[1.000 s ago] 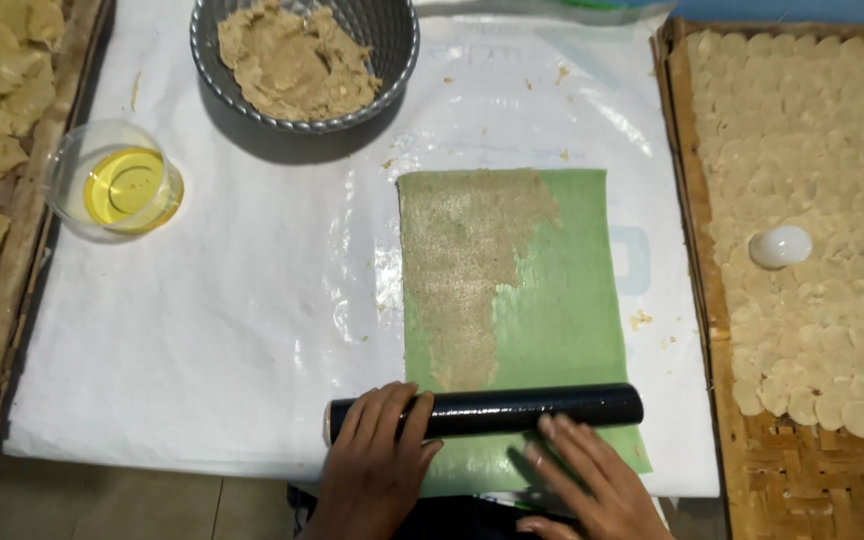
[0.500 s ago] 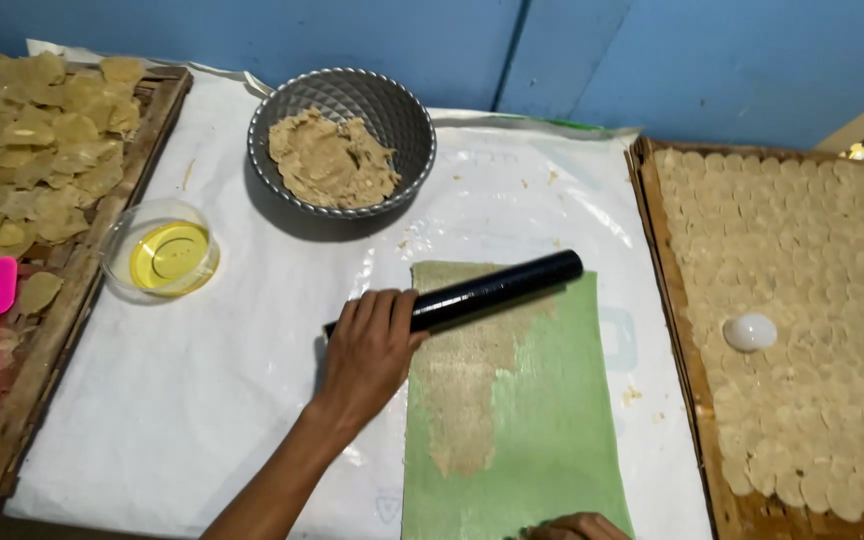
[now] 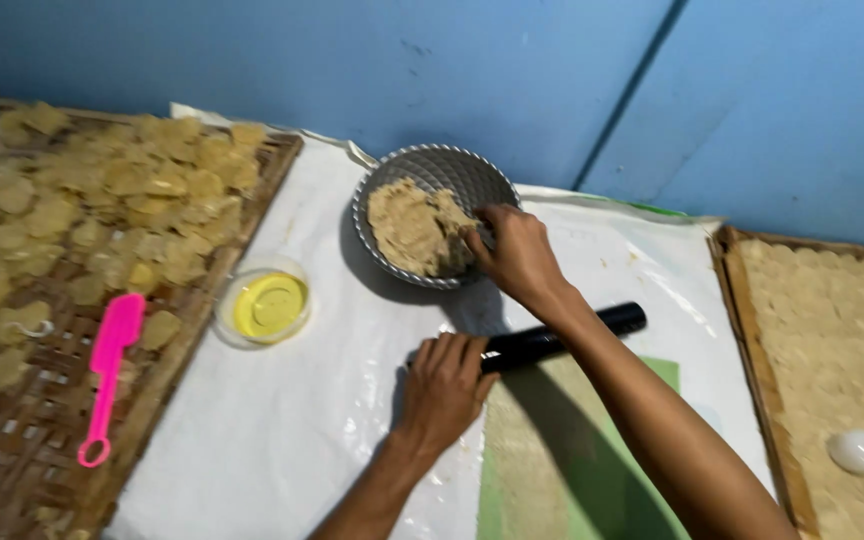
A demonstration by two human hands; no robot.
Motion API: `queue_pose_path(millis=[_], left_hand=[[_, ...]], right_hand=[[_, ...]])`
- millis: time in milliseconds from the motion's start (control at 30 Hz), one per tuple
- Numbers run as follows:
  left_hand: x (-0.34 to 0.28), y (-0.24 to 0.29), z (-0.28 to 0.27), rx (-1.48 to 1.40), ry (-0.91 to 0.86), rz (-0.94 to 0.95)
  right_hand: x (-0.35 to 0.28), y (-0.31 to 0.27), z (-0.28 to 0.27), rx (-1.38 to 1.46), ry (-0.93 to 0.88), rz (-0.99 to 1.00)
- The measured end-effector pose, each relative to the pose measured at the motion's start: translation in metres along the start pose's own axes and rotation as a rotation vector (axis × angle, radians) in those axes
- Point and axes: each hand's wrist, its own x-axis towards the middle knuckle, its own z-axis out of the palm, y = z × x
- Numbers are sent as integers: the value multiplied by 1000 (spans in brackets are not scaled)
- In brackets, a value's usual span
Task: Flattening small pieces of dough into thin sheets using a rolling pin on a mat.
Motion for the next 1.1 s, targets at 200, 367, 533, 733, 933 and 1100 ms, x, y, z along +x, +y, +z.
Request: queue_pose_path(millis=[200,367,533,733,933,1100], left_hand=[[8,1,-3,-48,-42,-45],[9,1,-5,-102,-46,-58],[11,1,-5,-82,-13,-47],[13,1,-4,-65,-15,-51],[11,1,-2,-48,-17,-50],[12,2,-1,-42,-30,-47]], right_hand=[[76,42,89,-242,-210,200],[92,65,110,-342,-243,235],[97,75,84,-235,-346,300],[82,64,53,47,-405,416],[78,55,37,27,-554,341],[76,54,51,-78,-453,341]])
